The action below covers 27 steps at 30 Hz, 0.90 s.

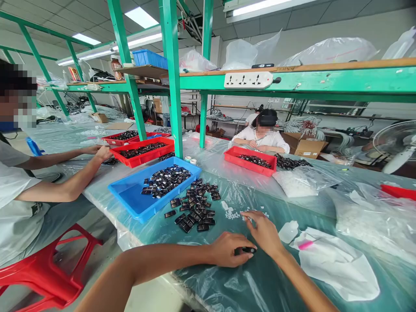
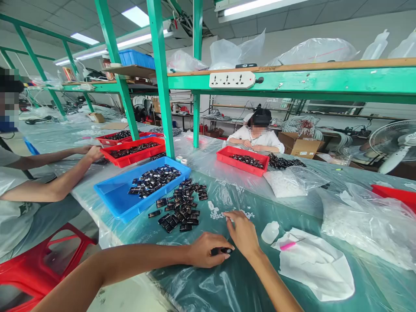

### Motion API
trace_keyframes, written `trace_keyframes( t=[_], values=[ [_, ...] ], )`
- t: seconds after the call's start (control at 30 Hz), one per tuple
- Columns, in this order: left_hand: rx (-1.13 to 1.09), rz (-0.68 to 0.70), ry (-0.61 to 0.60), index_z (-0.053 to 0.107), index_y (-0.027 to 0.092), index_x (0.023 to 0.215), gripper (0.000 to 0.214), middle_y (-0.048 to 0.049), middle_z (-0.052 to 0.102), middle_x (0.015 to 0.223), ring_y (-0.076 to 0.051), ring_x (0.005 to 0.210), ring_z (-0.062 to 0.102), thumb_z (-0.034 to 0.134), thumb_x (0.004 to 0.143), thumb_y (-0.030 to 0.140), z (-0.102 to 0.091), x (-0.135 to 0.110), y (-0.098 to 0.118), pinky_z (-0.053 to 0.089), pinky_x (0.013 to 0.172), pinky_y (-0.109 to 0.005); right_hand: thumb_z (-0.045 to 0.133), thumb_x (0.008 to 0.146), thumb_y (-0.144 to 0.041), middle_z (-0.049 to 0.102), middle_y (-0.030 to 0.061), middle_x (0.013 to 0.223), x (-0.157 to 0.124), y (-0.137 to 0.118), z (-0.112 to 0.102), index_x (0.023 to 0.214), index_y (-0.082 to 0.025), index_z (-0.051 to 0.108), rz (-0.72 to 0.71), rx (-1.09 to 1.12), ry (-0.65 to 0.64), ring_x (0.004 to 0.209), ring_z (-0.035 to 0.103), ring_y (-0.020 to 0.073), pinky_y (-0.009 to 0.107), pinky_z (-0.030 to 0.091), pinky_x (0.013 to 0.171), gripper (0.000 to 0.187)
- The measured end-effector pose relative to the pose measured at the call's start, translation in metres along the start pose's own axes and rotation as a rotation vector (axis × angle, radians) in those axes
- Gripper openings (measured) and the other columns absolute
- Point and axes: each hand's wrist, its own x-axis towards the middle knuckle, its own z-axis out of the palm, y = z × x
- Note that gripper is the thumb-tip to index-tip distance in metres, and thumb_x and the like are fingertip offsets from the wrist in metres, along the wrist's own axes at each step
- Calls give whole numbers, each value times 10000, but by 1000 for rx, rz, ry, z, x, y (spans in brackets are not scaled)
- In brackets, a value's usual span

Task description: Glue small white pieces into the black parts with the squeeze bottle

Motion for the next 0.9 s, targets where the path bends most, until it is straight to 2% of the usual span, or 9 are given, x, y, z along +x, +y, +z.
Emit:
trace_keyframes(
  t=[0.1, 0.2, 0.3, 0.4, 0.53, 0.67, 0.8, 0.9],
  values=[
    [-4, -7, 19, 621, 167, 1095, 315, -60, 693, 942, -143, 750, 656, 467, 855, 300, 0, 0, 0, 497, 728, -218, 508, 891, -273, 630, 52, 1060, 31, -1, 20, 1024, -194, 623, 17, -55, -53, 982, 585, 176, 386, 458, 866, 193],
    [-35, -23, 62, 632, 158, 1078, 311, -64, 694, 923, -156, 769, 655, 472, 849, 296, 0, 1, 0, 501, 728, -228, 523, 887, -315, 587, 69, 1117, 51, 0, 42, 1072, -172, 585, 31, -86, -90, 967, 580, 176, 400, 470, 840, 242],
    [-91, -53, 103, 642, 150, 1067, 310, -67, 696, 903, -160, 766, 649, 490, 838, 293, -1, 1, 0, 506, 734, -234, 523, 886, -316, 577, 71, 1131, 57, 3, 55, 1099, -176, 572, 31, -72, -121, 961, 579, 177, 392, 478, 823, 260],
    [-140, -87, 121, 646, 156, 1067, 304, -63, 695, 890, -158, 757, 644, 501, 833, 286, -3, 2, 0, 505, 732, -234, 525, 885, -321, 588, 67, 1096, 54, 7, 59, 1098, -166, 568, 44, -20, -142, 916, 592, 167, 374, 493, 786, 267],
    [-193, -106, 102, 647, 164, 1068, 297, -63, 689, 886, -162, 764, 636, 503, 836, 279, -5, 3, 2, 503, 718, -236, 530, 882, -327, 606, 55, 1028, 49, 11, 54, 1064, -152, 577, 55, 90, -130, 850, 603, 150, 350, 503, 742, 256],
    [-299, -168, 63, 645, 166, 1077, 292, -72, 677, 916, -159, 782, 633, 497, 845, 263, -8, 4, 7, 507, 688, -221, 520, 887, -333, 624, 49, 999, 40, 12, 38, 1014, -155, 602, 75, 234, -40, 851, 605, 147, 353, 493, 763, 234],
    [-375, -223, -3, 661, 178, 1059, 274, -74, 669, 947, -159, 797, 631, 515, 837, 242, -11, 10, 14, 498, 641, -204, 534, 853, -397, 684, 52, 894, 20, 11, 16, 914, -173, 670, 171, 391, 77, 757, 629, 161, 321, 498, 706, 269],
    [-440, -273, 10, 670, 153, 1041, 267, -85, 672, 939, -158, 774, 628, 525, 837, 246, -10, 19, 16, 498, 659, -219, 547, 824, -431, 709, 77, 923, -2, 10, 3, 909, -176, 701, 277, 494, 191, 815, 651, 202, 335, 509, 739, 310]
  ],
)
